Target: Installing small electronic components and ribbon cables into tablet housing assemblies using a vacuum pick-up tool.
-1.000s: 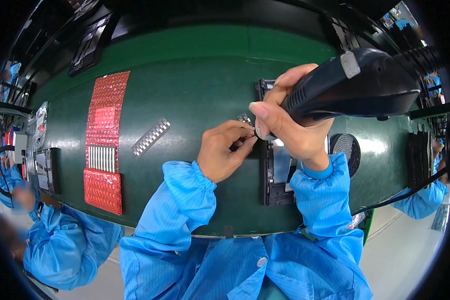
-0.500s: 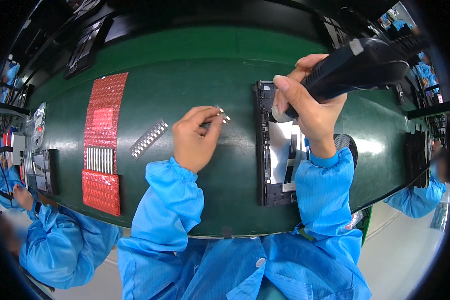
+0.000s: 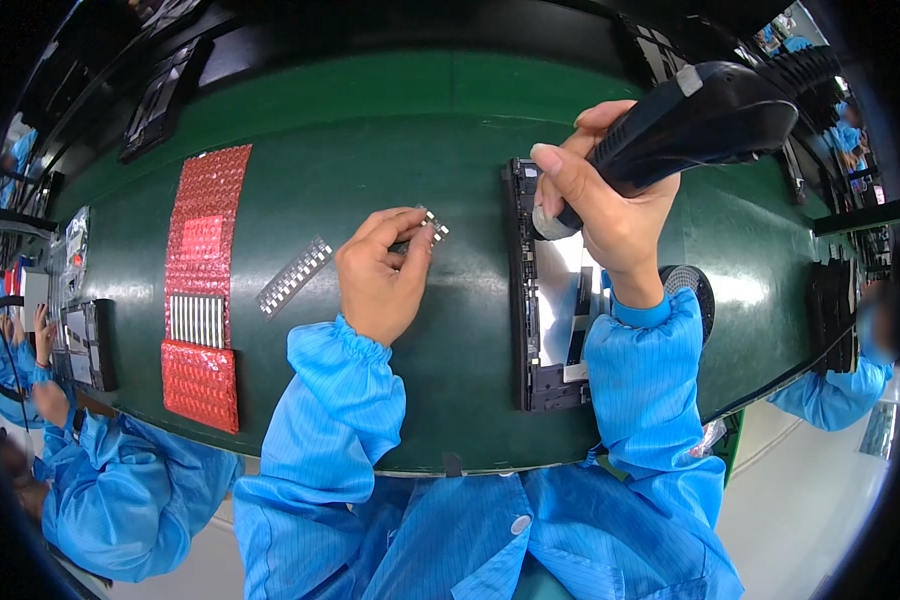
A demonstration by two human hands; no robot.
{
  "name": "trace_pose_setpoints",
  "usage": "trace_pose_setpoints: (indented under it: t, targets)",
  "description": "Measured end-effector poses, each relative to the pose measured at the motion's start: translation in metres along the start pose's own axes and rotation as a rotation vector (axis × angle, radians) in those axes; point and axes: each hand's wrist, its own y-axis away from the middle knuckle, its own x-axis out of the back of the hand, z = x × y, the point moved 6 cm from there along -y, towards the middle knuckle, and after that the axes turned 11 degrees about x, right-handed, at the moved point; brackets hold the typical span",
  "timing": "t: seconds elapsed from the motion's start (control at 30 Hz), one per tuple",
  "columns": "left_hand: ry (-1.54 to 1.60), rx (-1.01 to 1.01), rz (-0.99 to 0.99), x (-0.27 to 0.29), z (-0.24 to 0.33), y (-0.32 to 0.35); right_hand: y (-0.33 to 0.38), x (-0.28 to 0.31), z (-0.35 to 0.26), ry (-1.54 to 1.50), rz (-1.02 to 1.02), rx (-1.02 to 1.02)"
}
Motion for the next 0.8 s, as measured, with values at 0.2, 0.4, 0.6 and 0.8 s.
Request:
trace_pose_setpoints:
  t: [0.2,0.4,0.6,0.8]
  targets:
    - [0.035,-0.004,0.020,0.003,-0.005,0.000,0.002,-0.012,-0.005,0.037,-0.110,-0.006]
    - [0.026,-0.021,0.026,0.002,-0.002,0.004,0.007,-0.016,-0.006,0.067,-0.166,-0.042]
    - [-0.004,-0.015,0.062,0.004,-0.003,0.002,0.006,-0.015,0.000,-0.056,-0.273,-0.072]
    - [-0.064,0.039,0.010,0.001,-0.005,0.001,0.007,-0.007,0.010,-0.082,-0.219,-0.124]
